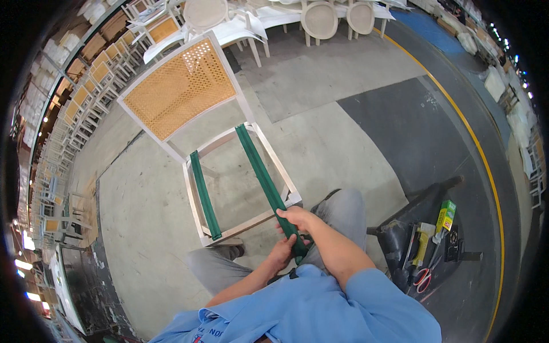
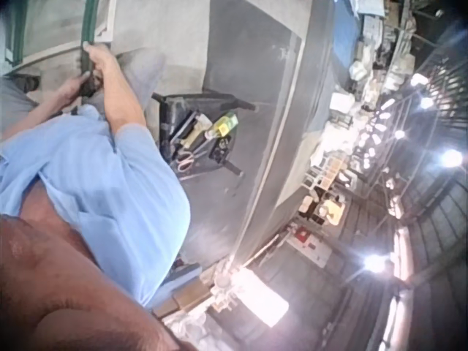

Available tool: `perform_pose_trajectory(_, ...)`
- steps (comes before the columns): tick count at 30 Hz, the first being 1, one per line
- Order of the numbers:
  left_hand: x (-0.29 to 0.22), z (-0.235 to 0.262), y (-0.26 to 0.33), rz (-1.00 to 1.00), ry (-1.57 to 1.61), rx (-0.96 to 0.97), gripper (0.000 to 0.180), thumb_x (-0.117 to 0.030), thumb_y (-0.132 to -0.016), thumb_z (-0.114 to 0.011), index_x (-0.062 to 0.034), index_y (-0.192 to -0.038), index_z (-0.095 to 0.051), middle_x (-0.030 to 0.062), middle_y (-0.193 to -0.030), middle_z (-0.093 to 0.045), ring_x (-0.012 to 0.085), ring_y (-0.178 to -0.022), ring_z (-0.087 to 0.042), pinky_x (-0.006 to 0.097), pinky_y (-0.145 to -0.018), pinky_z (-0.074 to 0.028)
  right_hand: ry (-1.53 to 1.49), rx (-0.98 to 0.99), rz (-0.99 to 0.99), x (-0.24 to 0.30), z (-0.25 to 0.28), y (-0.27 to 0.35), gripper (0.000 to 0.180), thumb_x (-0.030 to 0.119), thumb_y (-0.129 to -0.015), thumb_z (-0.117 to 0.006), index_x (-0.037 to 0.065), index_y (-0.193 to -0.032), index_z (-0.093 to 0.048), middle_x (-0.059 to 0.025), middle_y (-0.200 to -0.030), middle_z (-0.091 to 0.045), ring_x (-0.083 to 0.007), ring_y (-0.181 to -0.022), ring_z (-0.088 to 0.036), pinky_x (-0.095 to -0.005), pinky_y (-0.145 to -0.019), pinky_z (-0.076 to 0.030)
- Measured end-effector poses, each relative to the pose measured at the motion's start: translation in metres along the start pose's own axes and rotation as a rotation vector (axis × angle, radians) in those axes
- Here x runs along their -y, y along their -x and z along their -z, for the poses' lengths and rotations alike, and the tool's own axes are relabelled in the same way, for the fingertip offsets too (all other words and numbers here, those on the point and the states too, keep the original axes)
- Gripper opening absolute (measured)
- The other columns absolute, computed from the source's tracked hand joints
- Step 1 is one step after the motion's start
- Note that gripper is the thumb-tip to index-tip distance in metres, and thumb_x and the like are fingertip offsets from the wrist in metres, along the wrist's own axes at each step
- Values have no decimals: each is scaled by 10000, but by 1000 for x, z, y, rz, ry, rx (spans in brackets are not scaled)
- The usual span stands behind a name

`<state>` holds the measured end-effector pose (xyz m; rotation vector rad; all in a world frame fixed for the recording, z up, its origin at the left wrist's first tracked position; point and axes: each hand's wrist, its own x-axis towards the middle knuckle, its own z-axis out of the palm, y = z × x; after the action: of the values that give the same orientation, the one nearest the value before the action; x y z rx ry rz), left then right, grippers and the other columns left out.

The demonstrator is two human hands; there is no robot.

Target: The person attaches green straps to the underside of a white chair seat using a staple gun. They position each strap, staple it in place, and trim excess material with scissors.

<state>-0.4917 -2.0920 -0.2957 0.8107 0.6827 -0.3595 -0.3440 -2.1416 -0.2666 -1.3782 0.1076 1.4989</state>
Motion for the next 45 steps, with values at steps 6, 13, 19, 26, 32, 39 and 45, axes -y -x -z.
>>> perform_pose_trajectory(6, -89, 5, -6, -89, -1425, -203, 596, -516, -936, -582, 10, -1213, -624, 209, -1142, -690, 364, -1042, -660, 434, -877, -500, -85, -193, 77, -37, 26, -33, 307, 284, -1057, -494, 19, -934, -588, -10, -677, -503, -131, -570, -451, -300, -526, -388)
perform_pose_trajectory(13, -138, 54, -51, -232, -1662, -197, 757, -692, -868, -549, -54, -1264, -642, 180, -895, -731, 354, -944, -693, 456, -841, -532, 700, -264, 97, -56, 29, -53, 397, 358, -1039, -496, 25, -875, -638, -97, -753, -627, -246, -670, -580, -383, -618, -462)
perform_pose_trajectory(19, -139, 42, -60, -135, -1650, -96, 783, -714, -849, -564, -49, -1253, -645, 192, -870, -726, 362, -920, -700, 457, -802, -547, 1196, -203, -22, -59, 42, -72, 296, 266, -951, -606, -8, -1029, -686, -193, -991, -701, -374, -961, -674, -447, -804, -526)
perform_pose_trajectory(26, -124, 35, -59, -234, -1775, -307, 707, -683, -870, -562, -27, -1118, -648, 203, -827, -717, 365, -813, -711, 457, -714, -556, 1402, -156, -128, -49, 52, -97, 323, 24, -771, -660, -10, -1084, -728, -211, -1135, -701, -365, -1056, -681, -463, -869, -545)
perform_pose_trajectory(32, -120, 8, -67, -289, -1737, -311, 720, -693, -874, -552, -15, -1093, -652, 214, -832, -715, 380, -810, -708, 464, -702, -556, 1566, 34, -139, -50, 82, -104, 399, 118, -863, -622, 54, -1255, -656, -190, -1301, -631, -343, -1178, -629, -450, -936, -519)
perform_pose_trajectory(39, -123, 3, -69, -315, -1776, -282, 716, -705, -873, -541, -5, -937, -677, 222, -815, -705, 386, -797, -705, 473, -697, -557, 1284, -145, -23, -40, 86, -100, 403, 302, -957, -503, 68, -1249, -653, -156, -1309, -631, -332, -1205, -607, -423, -972, -504)
perform_pose_trajectory(45, -117, 12, -75, -272, -1811, -325, 700, -693, -885, -520, -13, -925, -678, 221, -849, -714, 381, -822, -710, 471, -716, -564, 1154, -399, -240, -30, 68, -80, 427, 372, -951, -520, 73, -1225, -652, -188, -1243, -657, -347, -1140, -644, -425, -935, -529)
